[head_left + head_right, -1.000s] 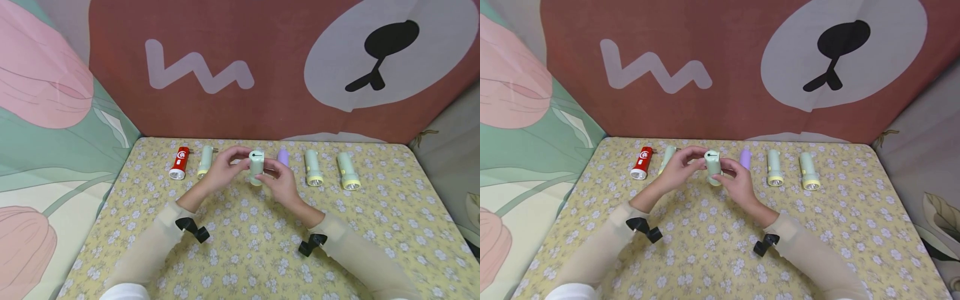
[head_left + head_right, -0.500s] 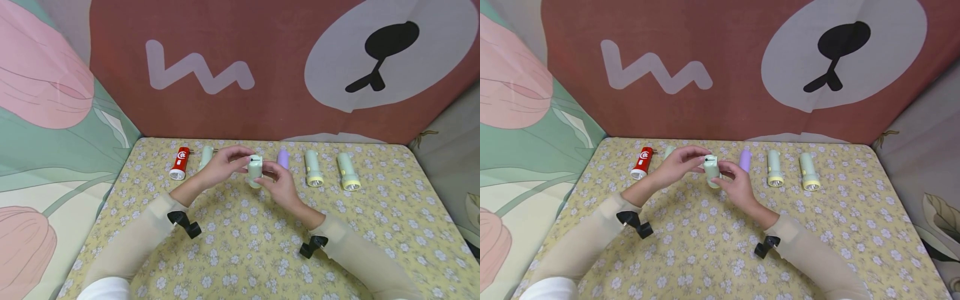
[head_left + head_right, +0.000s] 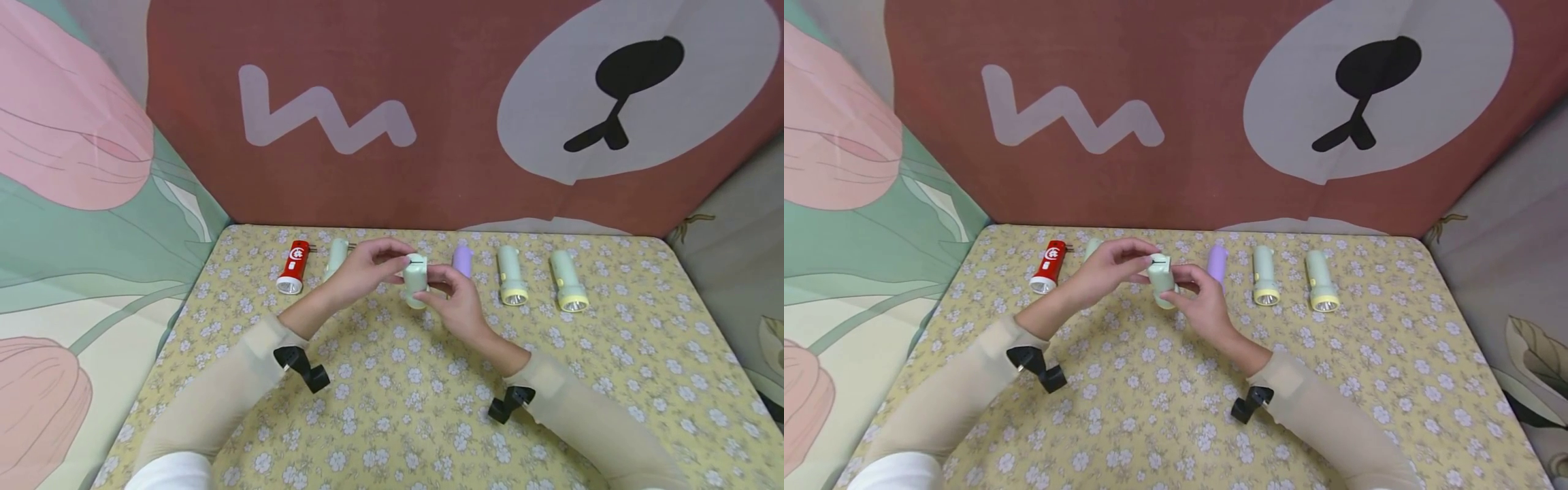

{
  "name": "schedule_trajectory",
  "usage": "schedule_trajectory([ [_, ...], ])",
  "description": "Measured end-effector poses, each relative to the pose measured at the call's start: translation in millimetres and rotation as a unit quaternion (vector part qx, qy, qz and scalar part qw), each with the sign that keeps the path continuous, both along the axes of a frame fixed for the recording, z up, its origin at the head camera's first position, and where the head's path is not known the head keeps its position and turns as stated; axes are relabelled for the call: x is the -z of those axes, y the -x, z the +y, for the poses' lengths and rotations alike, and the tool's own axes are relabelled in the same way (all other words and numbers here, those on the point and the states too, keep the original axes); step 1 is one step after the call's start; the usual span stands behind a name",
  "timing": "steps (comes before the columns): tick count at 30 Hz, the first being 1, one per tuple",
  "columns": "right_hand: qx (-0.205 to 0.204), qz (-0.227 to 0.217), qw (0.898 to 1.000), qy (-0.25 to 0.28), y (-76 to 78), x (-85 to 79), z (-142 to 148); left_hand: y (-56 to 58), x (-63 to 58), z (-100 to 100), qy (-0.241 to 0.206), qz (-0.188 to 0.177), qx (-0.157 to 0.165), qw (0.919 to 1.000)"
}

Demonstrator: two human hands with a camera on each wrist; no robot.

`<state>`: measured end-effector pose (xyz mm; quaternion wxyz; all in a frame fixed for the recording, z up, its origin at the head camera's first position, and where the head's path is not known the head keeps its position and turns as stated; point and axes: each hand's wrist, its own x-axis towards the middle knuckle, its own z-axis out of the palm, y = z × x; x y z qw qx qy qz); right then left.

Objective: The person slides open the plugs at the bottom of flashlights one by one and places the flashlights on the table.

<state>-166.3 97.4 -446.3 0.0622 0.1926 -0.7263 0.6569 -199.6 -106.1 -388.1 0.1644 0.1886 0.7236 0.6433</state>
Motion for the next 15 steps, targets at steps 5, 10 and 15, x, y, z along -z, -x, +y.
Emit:
schedule_trajectory([
  [5, -0.003, 0.006, 1.0, 0.005, 0.0, -1.4, -3.2, -0.8, -2.5, -0.1, 0.005, -0.027, -0.017, 0.9995],
  [10, -0.006, 0.018, 1.0, 0.003, -0.8, -1.7, -5.3, 0.3, -5.3, 0.9, -0.004, -0.062, -0.028, 0.9977],
  [15, -0.004, 0.022, 1.0, -0.007, 2.8, 6.5, -5.2, 1.5, -6.9, 1.8, -0.004, -0.076, -0.031, 0.9967],
])
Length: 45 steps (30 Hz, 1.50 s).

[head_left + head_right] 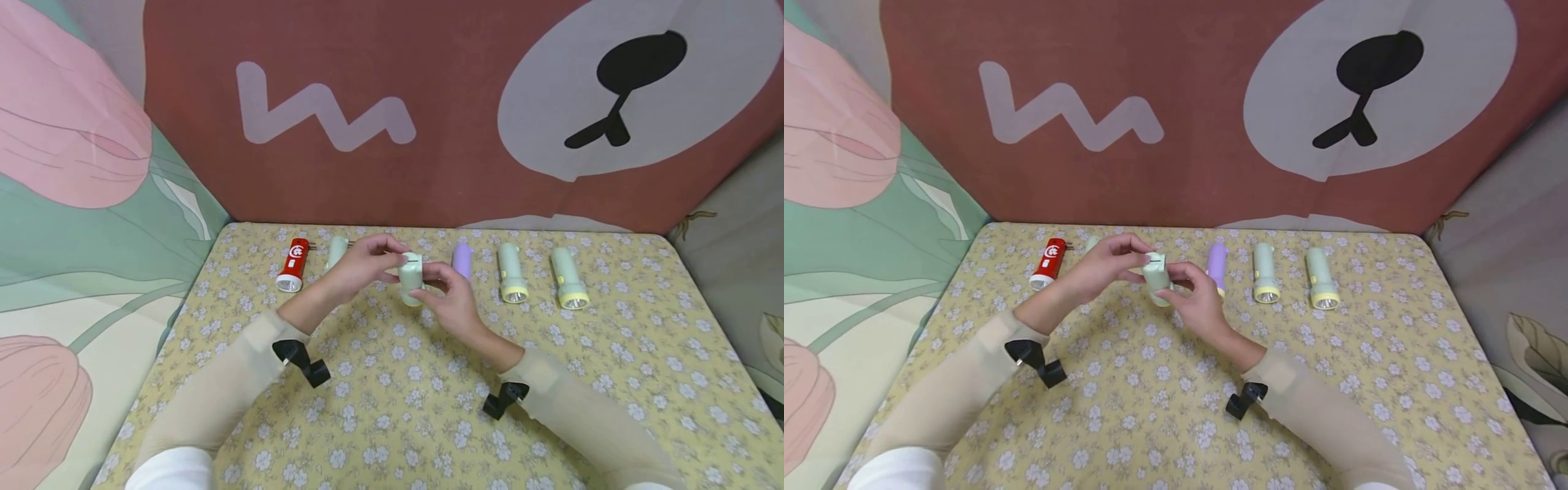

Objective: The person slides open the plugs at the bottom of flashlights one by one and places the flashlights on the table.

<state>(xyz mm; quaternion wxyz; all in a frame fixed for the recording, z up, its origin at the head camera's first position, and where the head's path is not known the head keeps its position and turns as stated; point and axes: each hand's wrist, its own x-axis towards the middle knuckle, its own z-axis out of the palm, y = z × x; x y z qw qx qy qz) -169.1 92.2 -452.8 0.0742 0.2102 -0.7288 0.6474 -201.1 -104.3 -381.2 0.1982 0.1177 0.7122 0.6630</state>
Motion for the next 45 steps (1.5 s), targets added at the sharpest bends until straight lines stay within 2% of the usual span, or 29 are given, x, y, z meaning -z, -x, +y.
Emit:
schedule_trajectory([
  [5, 0.004, 0.004, 1.0, -0.004, 10.4, 19.4, 3.2, 2.2, 0.4, 0.9, -0.001, -0.003, 0.001, 1.0],
  [8, 0.001, 0.006, 1.0, 0.0, 12.4, 22.6, 4.3, 3.3, 1.4, 1.0, -0.001, -0.007, 0.0, 1.0],
  [15, -0.002, 0.015, 1.0, 0.01, 13.6, 22.9, 6.3, 4.2, 1.4, 2.0, 0.003, -0.005, 0.003, 1.0],
  [21, -0.005, 0.005, 1.0, 0.007, 12.8, 22.5, 6.3, 2.5, 2.1, 2.9, 0.0, -0.01, -0.004, 0.9999],
  [45, -0.007, 0.003, 1.0, 0.002, 14.0, 23.6, 6.8, 2.6, 1.8, 5.3, 0.033, -0.008, -0.005, 0.9994],
])
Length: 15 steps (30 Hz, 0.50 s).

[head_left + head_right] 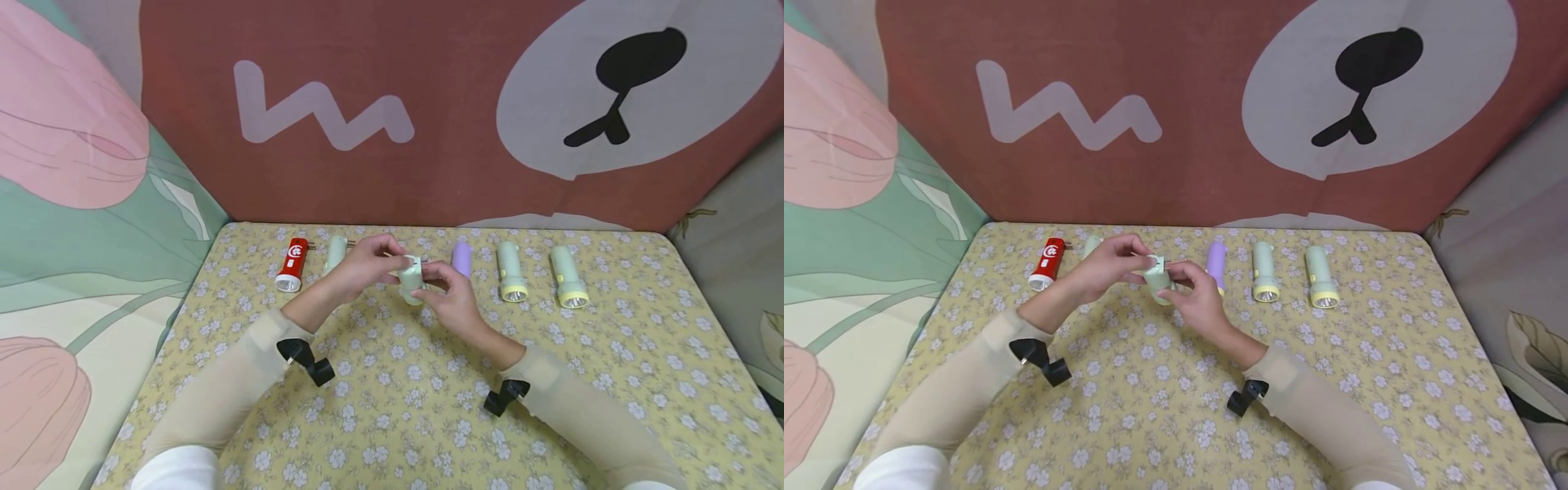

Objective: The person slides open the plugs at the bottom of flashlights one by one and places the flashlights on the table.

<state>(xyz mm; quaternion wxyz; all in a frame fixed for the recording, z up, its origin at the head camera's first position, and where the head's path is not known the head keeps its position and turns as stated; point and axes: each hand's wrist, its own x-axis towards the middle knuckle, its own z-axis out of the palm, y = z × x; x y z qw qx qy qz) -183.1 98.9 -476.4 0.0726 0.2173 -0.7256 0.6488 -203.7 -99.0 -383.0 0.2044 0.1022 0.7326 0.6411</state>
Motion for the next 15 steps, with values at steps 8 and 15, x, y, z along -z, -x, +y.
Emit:
schedule_trajectory([
  [8, 0.005, -0.004, 1.0, -0.004, 0.5, 0.0, -0.5, 1.2, -0.3, -0.1, 0.005, 0.001, 0.001, 1.0],
  [15, 0.003, -0.004, 1.0, -0.003, 0.5, -0.7, -0.7, 1.9, -0.4, -0.2, 0.015, 0.008, 0.005, 0.9998],
])
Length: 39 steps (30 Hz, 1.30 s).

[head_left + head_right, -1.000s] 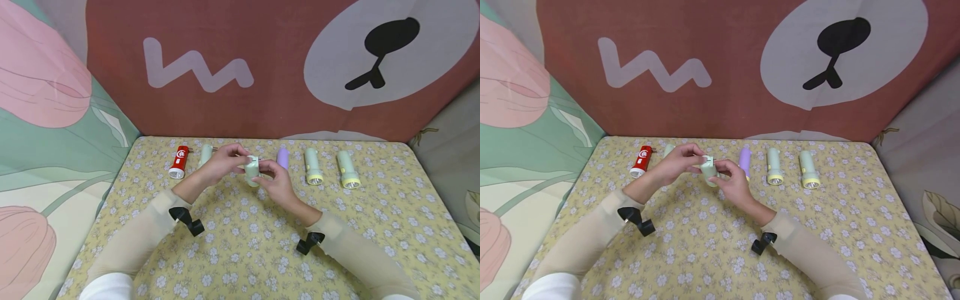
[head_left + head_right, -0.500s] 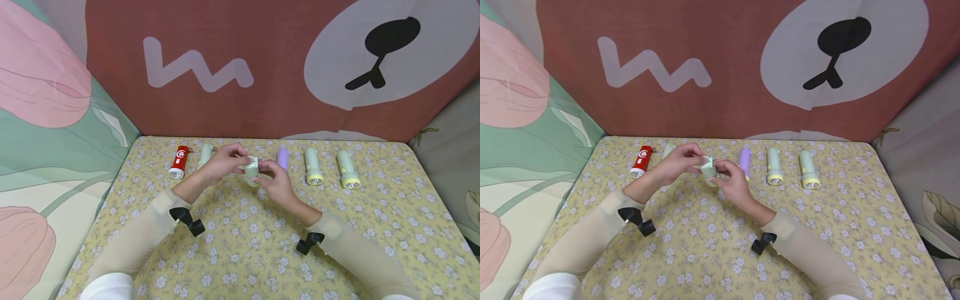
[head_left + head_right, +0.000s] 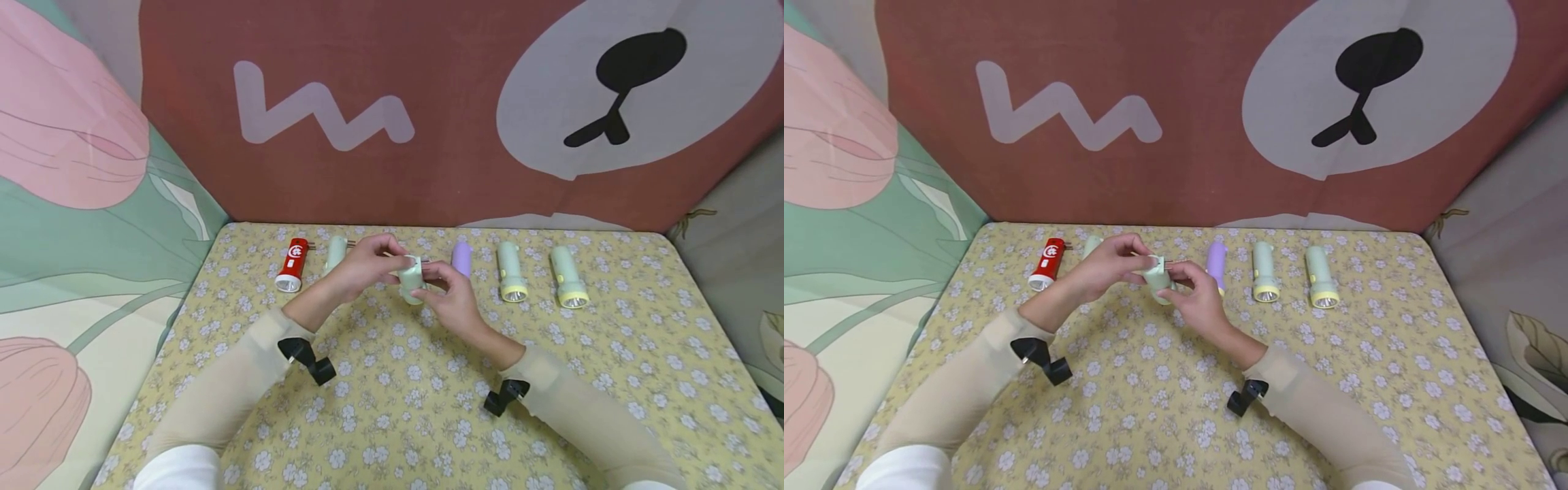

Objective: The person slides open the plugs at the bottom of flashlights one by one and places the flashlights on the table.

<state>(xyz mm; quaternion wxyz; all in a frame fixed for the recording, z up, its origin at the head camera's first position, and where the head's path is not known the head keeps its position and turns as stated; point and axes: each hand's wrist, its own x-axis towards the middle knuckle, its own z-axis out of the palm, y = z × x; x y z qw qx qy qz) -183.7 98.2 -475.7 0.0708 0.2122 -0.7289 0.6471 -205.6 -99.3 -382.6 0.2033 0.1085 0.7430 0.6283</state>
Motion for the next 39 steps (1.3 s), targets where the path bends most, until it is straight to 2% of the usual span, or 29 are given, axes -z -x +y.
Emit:
schedule_trajectory([
  [10, -0.004, -0.003, 1.0, 0.0, -0.9, -0.7, 0.9, -1.0, -0.4, 1.7, 0.014, 0.007, 0.004, 0.9999],
  [26, -0.003, -0.007, 1.0, -0.005, -1.5, -1.3, 2.4, -1.3, 1.9, 2.3, 0.001, 0.008, 0.002, 1.0],
  [39, 0.0, -0.011, 1.0, 0.006, 2.2, -4.7, 3.2, 2.0, 2.3, 0.2, -0.018, 0.023, 0.005, 0.9996],
])
